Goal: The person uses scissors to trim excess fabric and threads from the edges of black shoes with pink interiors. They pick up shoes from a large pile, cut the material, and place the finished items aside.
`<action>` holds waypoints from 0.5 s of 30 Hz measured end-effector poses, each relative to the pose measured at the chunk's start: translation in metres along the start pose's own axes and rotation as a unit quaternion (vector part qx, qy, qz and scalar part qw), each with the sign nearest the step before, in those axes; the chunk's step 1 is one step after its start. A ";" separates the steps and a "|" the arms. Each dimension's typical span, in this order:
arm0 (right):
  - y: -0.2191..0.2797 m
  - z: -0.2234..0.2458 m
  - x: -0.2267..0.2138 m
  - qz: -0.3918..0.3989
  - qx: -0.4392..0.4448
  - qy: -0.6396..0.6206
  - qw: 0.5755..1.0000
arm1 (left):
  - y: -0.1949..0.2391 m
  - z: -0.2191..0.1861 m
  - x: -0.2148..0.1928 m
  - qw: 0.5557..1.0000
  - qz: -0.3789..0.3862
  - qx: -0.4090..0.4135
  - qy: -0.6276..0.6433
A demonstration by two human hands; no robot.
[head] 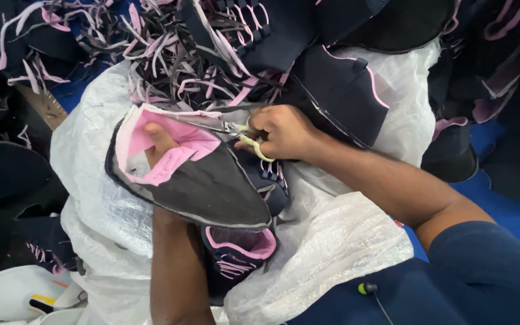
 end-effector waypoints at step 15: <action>0.002 -0.009 0.006 0.006 0.027 -0.029 0.999 | -0.004 0.008 0.017 0.915 -0.094 -0.276 0.279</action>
Point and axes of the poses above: each hand's wrist, its own y-axis away from the middle knuckle, its own x-axis out of the palm, z = x × y, the point moved 6 cm from there along -y, towards the middle knuckle, and after that the axes turned 3 degrees about y, right-handed, at the moved point
